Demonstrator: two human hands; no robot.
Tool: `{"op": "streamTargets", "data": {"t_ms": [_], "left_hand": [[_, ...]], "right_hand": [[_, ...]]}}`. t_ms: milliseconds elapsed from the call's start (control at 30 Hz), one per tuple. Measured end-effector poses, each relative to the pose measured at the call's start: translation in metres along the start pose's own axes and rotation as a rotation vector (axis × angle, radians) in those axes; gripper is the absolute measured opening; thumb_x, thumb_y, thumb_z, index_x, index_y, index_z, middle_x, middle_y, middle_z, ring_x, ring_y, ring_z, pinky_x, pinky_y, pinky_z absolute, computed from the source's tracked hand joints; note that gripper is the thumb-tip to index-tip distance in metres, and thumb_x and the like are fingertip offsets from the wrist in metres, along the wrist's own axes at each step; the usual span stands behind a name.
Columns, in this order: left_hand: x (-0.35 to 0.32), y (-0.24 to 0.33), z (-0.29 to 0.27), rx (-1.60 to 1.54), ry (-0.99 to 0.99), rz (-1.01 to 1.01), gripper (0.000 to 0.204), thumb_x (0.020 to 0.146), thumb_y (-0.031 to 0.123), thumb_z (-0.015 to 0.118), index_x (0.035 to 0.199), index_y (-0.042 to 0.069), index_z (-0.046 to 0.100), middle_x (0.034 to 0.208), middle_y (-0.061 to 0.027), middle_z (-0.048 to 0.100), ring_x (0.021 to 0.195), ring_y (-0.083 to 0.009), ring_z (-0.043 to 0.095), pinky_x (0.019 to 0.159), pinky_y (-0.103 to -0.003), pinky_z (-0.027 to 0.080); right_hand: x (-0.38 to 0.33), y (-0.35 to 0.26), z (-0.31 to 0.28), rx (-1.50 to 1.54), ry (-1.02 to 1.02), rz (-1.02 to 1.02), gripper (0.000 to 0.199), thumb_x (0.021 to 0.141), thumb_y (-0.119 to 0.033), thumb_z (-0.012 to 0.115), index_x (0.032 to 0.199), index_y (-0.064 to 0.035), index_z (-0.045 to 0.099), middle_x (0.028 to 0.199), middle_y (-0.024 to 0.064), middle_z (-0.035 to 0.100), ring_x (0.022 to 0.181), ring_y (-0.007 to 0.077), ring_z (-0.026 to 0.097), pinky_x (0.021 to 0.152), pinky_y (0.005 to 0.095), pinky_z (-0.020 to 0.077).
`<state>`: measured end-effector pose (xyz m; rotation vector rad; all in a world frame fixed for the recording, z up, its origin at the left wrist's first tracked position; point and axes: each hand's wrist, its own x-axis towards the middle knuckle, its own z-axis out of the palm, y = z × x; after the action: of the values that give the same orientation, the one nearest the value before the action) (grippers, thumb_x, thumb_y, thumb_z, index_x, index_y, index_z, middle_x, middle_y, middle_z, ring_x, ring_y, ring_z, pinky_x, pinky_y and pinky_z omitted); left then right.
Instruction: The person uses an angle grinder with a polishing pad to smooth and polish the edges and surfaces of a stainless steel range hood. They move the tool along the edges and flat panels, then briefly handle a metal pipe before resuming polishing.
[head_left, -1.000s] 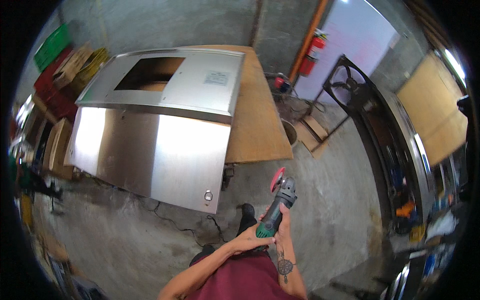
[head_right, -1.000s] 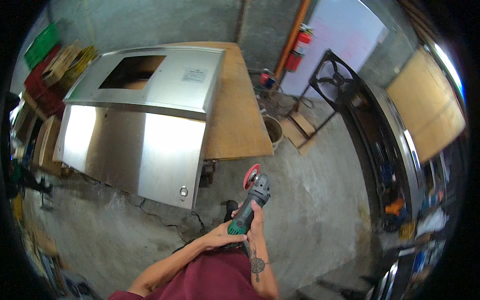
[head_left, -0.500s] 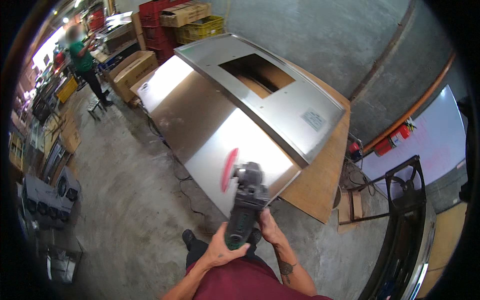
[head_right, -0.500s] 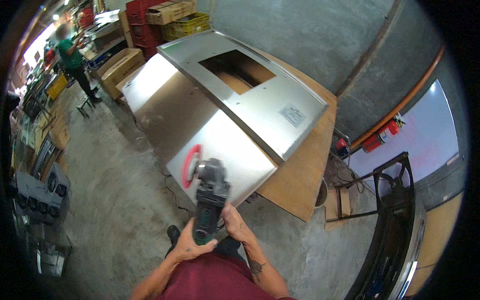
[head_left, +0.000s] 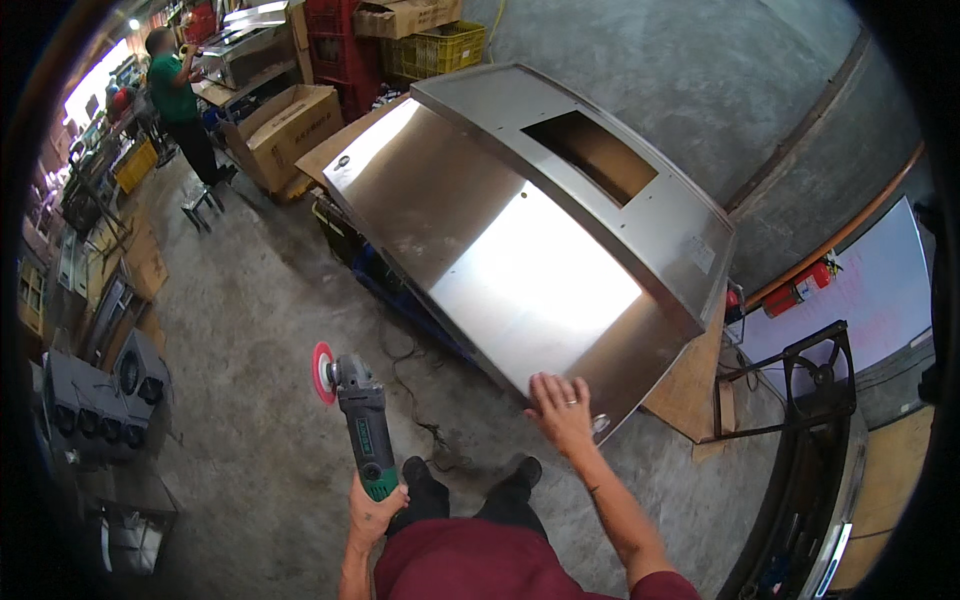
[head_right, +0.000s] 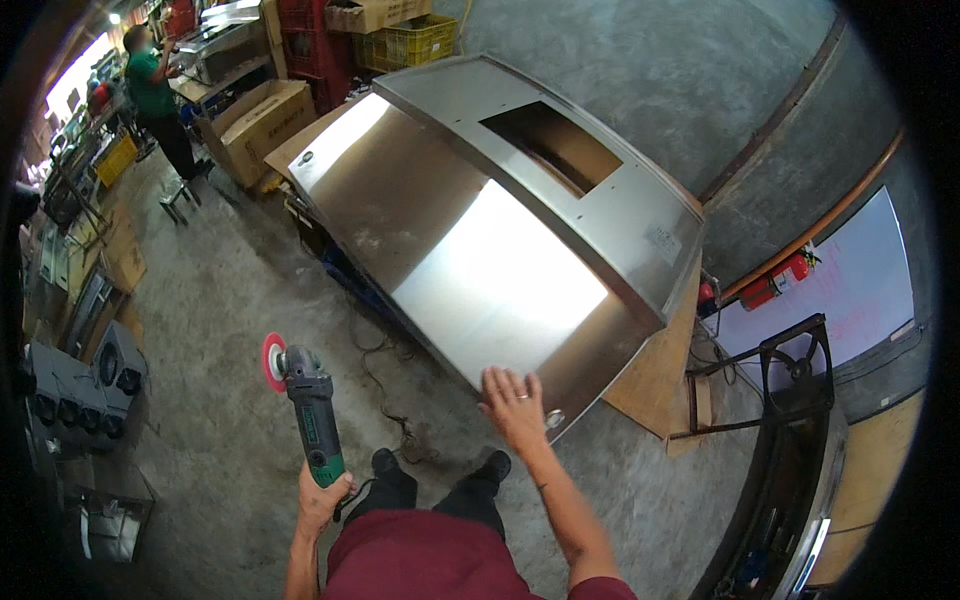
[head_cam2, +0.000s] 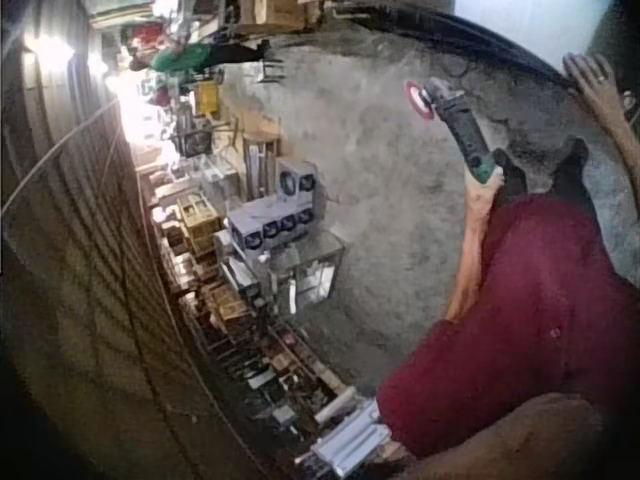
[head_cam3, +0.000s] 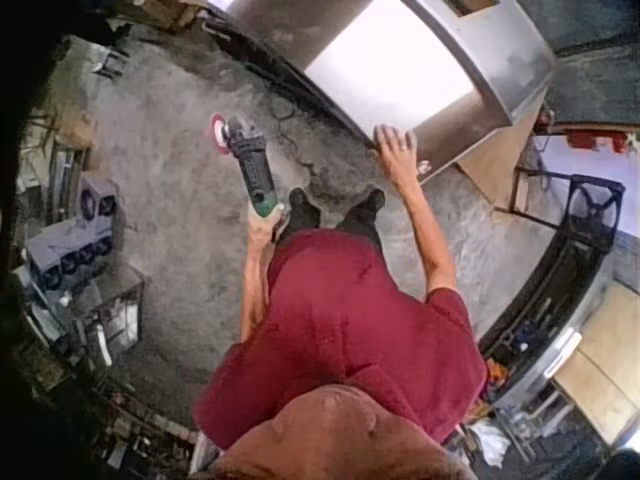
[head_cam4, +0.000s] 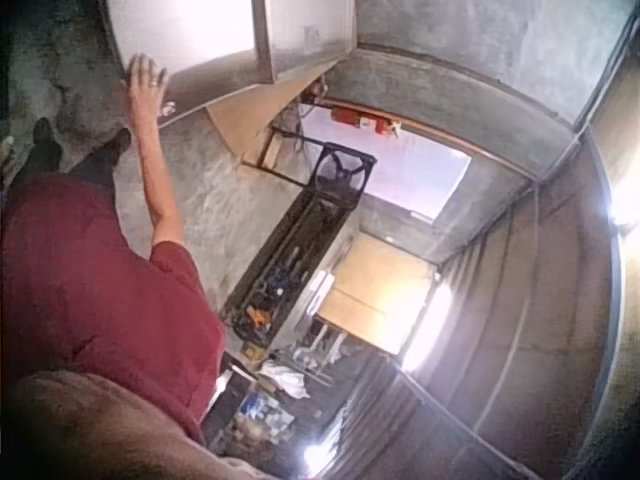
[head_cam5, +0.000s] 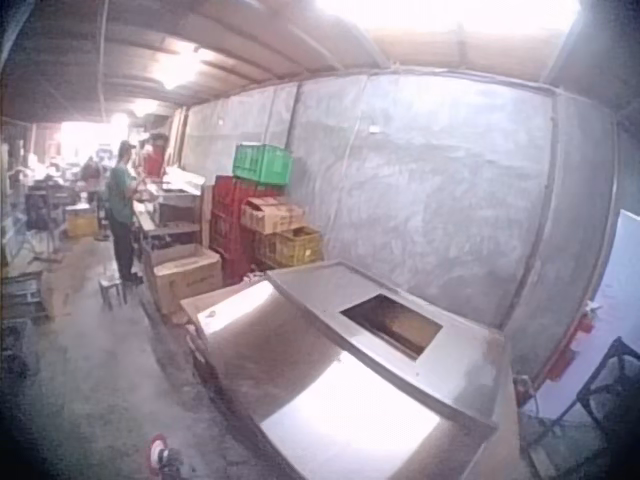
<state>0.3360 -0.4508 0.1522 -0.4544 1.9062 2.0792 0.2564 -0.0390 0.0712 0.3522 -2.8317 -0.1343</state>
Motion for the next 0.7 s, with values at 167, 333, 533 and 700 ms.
{"op": "streamTargets", "data": {"t_ms": [167, 333, 533, 700], "left_hand": [[0.018, 0.009, -0.048, 0.26, -0.032, -0.008, 0.049, 0.092, 0.019, 0.09, 0.127, 0.002, 0.06, 0.103, -0.0078, 0.07, 0.087, -0.0171, 0.069, 0.078, -0.034, 0.059], [0.041, 0.021, -0.043, 0.484, -0.104, -0.085, 0.057, 0.086, 0.022, 0.092, 0.128, 0.002, 0.06, 0.103, -0.0096, 0.07, 0.091, -0.0208, 0.069, 0.083, -0.041, 0.058], [0.095, -0.047, 0.011, 0.617, -0.196, -0.214, 0.07, 0.082, 0.033, 0.092, 0.128, -0.005, 0.057, 0.108, -0.0246, 0.074, 0.097, -0.0396, 0.076, 0.088, -0.049, 0.06], [0.138, -0.111, 0.068, 1.107, -0.33, -0.229, 0.07, 0.082, 0.032, 0.09, 0.125, -0.01, 0.053, 0.118, -0.0338, 0.073, 0.109, -0.0516, 0.075, 0.094, -0.057, 0.062]], "right_hand": [[-0.001, 0.063, 0.001, -0.152, -0.042, 0.184, 0.083, 0.087, -0.036, 0.087, 0.161, -0.0188, 0.054, 0.159, 0.0071, 0.056, 0.146, 0.0316, 0.052, 0.119, 0.0641, 0.0381], [0.024, 0.044, 0.033, -0.054, 0.242, 0.812, 0.043, 0.103, -0.02, 0.07, 0.144, -0.0096, 0.061, 0.143, 0.0193, 0.064, 0.132, 0.0406, 0.061, 0.108, 0.0547, 0.048], [0.007, -0.129, 0.071, 1.339, -0.746, 0.954, 0.071, 0.111, -0.065, 0.06, 0.133, 0.0019, 0.069, 0.114, 0.0144, 0.079, 0.104, 0.0223, 0.077, 0.088, 0.0382, 0.0609], [0.039, -0.176, 0.055, 1.475, -0.915, 1.154, 0.116, 0.09, -0.078, 0.079, 0.141, 0.0231, 0.055, 0.137, 0.0342, 0.068, 0.123, 0.0331, 0.072, 0.098, 0.0467, 0.0607]]}}
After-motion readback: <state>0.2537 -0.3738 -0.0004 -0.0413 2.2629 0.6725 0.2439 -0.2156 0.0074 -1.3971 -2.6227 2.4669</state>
